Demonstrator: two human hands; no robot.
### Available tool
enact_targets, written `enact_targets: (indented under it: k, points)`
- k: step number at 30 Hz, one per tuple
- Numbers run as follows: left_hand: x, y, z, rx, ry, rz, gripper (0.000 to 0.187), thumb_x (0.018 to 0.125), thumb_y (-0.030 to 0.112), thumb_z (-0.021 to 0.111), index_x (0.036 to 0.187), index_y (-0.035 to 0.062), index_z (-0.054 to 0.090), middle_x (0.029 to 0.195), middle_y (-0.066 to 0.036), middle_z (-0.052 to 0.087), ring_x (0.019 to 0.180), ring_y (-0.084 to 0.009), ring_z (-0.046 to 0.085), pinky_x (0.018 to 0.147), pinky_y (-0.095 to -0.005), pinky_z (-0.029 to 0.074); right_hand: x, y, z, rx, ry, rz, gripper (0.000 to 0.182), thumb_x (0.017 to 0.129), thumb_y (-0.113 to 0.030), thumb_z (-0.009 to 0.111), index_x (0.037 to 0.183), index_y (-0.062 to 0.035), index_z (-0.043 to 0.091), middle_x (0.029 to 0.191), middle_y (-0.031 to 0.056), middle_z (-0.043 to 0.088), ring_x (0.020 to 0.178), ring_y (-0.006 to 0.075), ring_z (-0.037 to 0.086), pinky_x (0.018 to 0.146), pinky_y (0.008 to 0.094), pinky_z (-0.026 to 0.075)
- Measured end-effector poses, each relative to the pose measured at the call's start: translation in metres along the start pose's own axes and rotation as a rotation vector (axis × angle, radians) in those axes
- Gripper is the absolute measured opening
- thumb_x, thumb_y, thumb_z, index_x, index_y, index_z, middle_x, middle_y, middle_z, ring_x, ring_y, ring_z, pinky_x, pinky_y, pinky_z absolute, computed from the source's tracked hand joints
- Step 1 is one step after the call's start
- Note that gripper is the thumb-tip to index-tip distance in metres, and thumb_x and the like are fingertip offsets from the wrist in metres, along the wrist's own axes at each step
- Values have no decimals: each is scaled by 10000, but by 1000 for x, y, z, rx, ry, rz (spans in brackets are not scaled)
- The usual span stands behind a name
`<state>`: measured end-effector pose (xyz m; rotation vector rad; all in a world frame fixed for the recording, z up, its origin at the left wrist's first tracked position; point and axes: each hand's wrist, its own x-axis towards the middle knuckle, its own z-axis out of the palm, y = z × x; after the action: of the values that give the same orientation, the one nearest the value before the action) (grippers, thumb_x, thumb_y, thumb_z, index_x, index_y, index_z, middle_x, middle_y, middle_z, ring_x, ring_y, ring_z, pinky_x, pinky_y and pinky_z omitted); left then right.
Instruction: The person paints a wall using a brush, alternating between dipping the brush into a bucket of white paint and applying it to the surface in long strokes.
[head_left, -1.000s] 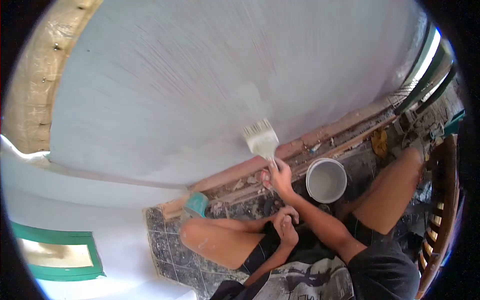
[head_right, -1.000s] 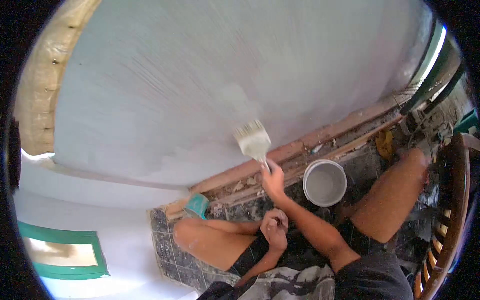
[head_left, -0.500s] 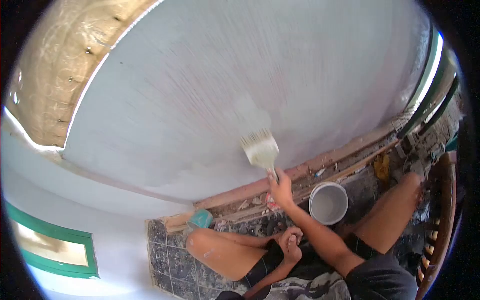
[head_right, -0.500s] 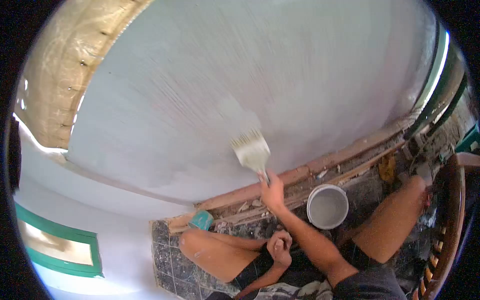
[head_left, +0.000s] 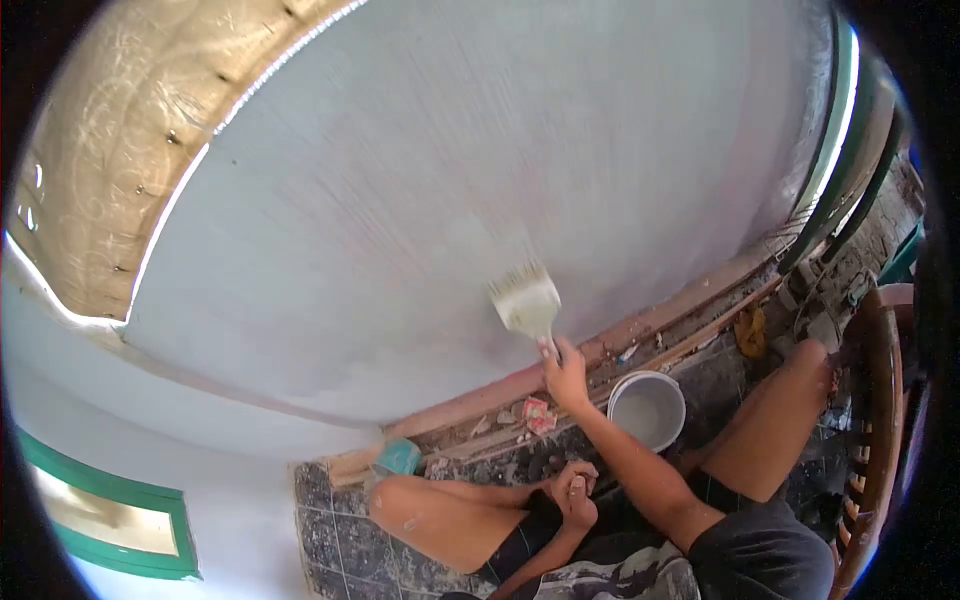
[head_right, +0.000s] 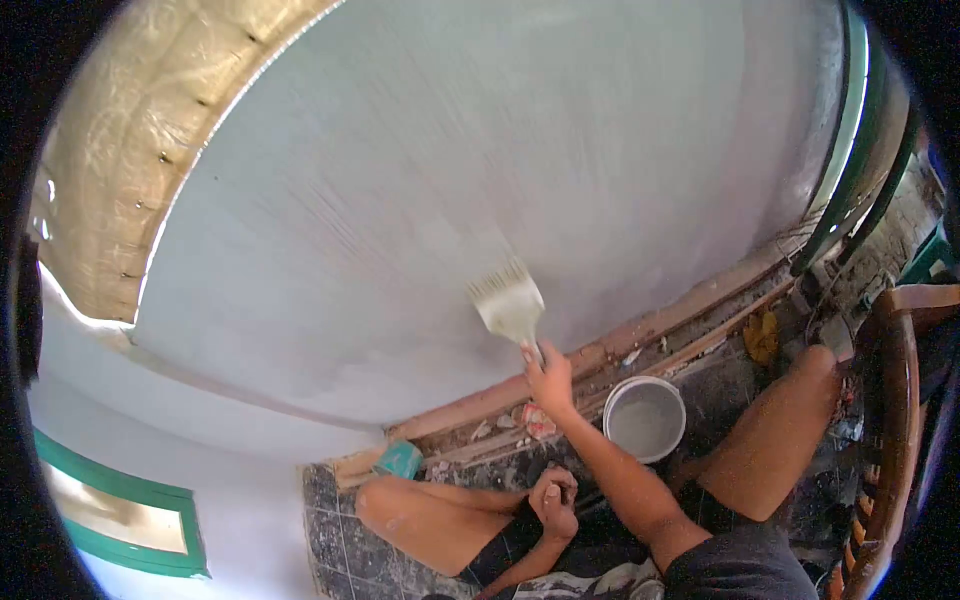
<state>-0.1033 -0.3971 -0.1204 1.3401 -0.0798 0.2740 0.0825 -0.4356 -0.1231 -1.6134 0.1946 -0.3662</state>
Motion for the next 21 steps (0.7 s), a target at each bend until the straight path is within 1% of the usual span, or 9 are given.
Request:
enact_targets:
  k: [2, 4, 7, 9, 12, 15, 18, 19, 21]
  points:
    - [1, 0, 2, 6, -20, -19, 443, 946, 389, 430, 773, -4, 539, 622, -42, 441, 488, -77, 347, 449, -241, 265, -25, 78, 1, -151, 105, -77, 209, 881, -160, 560, 976, 22, 596, 700, 172, 592, 571, 238, 522, 592, 348, 455]
    - [-3, -2, 2, -1, 1, -53, 446, 951, 392, 424, 781, -4, 539, 621, -37, 438, 487, -76, 345, 447, -237, 259, -52, 104, -9, -177, 19, 107, 215, 865, -165, 572, 983, 11, 599, 738, 214, 593, 578, 297, 487, 610, 337, 454]
    - [-10, -3, 1, 43, -38, -62, 425, 946, 375, 426, 801, -7, 544, 642, -39, 449, 498, -77, 353, 450, -240, 263, -46, 36, -11, 29, -40, 150, 213, 865, -181, 577, 968, 4, 600, 722, 234, 554, 567, 324, 423, 586, 343, 435]
    - [-9, -3, 1, 57, -63, -68, 423, 945, 372, 426, 802, -8, 544, 649, -41, 456, 505, -78, 362, 458, -240, 270, -25, 6, -9, -31, -86, 26, 209, 871, -189, 579, 947, 5, 599, 683, 236, 506, 550, 301, 391, 565, 360, 418]
    - [-3, -5, 0, 68, -68, -60, 421, 944, 370, 426, 800, -7, 544, 654, -41, 463, 515, -81, 376, 469, -239, 280, -7, 12, 2, 46, -53, 138, 217, 882, -205, 579, 922, 7, 598, 652, 223, 518, 536, 294, 416, 559, 386, 409]
    - [2, -12, 0, 87, -65, -48, 416, 939, 371, 431, 803, -5, 545, 662, -37, 469, 519, -82, 380, 472, -237, 289, -23, 86, 1, -51, -44, 171, 261, 910, -234, 531, 905, 20, 589, 564, 95, 499, 531, 138, 453, 508, 342, 390]
    - [-1, -10, 3, 67, -36, -80, 420, 940, 379, 440, 805, -4, 545, 660, -34, 467, 515, -79, 373, 468, -237, 288, -59, 132, -4, -96, 39, 374, 251, 900, -230, 554, 996, -10, 628, 739, 220, 610, 683, 345, 606, 650, 394, 459]
    - [-2, -12, 3, 61, -44, -85, 418, 940, 379, 443, 805, -3, 545, 659, -34, 466, 514, -79, 371, 467, -236, 287, -64, 118, -11, -64, 41, 349, 265, 892, -219, 562, 1033, -7, 634, 788, 222, 625, 734, 356, 625, 685, 383, 471]
    - [-8, -14, 1, 53, -51, -100, 414, 939, 380, 451, 807, -2, 544, 658, -32, 463, 511, -78, 368, 465, -235, 284, -57, 96, -9, -1, 19, 241, 267, 884, -218, 568, 1033, -8, 638, 797, 217, 631, 729, 347, 626, 688, 383, 472]
